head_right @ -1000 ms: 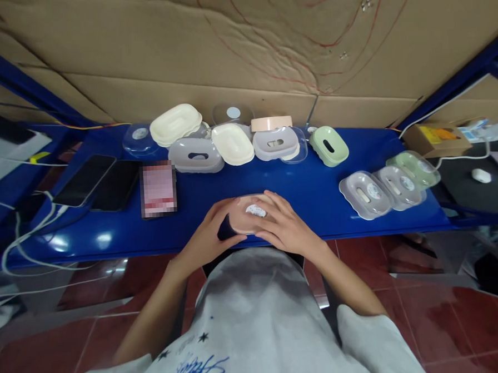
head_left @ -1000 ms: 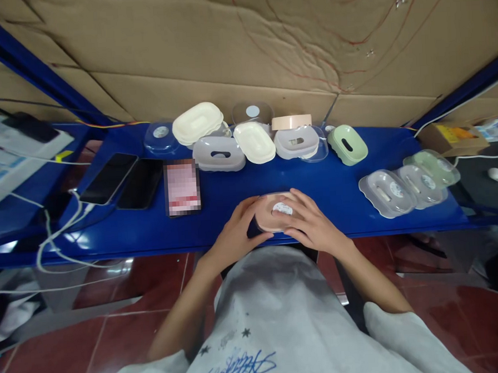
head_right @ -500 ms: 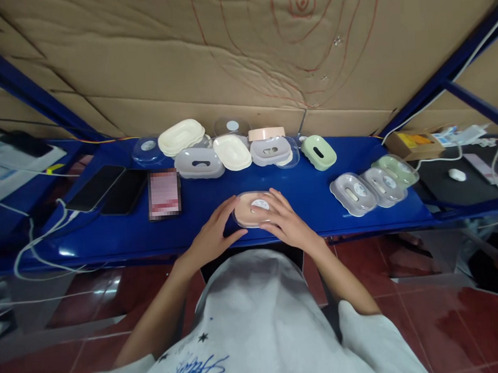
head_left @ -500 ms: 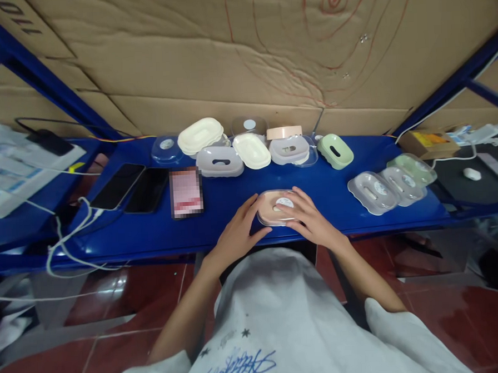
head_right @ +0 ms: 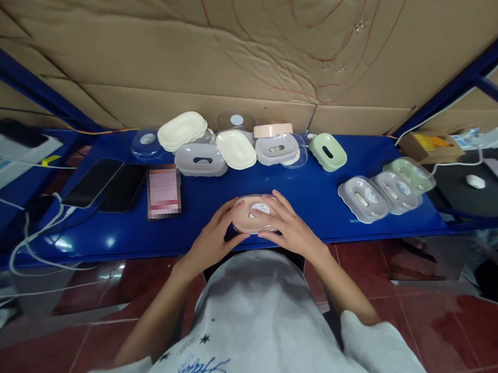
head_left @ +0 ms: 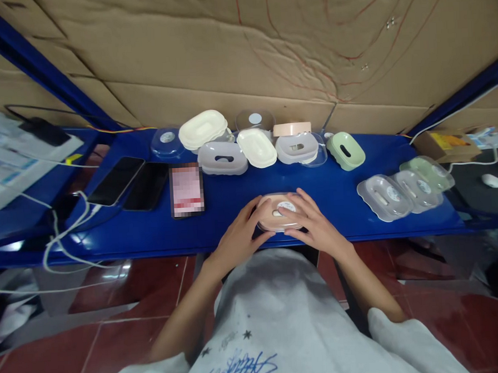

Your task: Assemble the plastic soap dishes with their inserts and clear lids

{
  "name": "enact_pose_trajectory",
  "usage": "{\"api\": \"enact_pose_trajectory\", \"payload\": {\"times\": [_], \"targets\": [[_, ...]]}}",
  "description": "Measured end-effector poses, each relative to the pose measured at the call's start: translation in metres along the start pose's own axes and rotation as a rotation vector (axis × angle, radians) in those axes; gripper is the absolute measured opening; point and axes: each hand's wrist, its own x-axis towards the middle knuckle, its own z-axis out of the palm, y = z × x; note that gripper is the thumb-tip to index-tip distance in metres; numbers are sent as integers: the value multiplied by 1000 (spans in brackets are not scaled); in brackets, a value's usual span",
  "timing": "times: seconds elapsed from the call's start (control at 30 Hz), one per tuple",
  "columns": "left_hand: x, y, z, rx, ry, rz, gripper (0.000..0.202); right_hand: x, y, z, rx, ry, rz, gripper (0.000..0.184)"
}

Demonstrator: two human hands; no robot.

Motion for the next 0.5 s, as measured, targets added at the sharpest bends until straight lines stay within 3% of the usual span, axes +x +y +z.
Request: {"api": "enact_pose_trajectory", "payload": {"times": [0.17, 0.33, 0.4, 0.5], "targets": [[2, 1, 0, 2, 15, 22, 74, -5, 2, 3, -51, 39, -1, 83], [1, 0, 2, -21, 26, 13, 78, -6, 4, -3, -102, 18, -103, 74], [-1, 1, 1, -19, 29, -12, 83, -7, 12, -19, -145, 79, -86, 65], [-2, 4, -2, -12, 23, -32, 81, -5, 44, -67, -280, 261, 88, 51]]}}
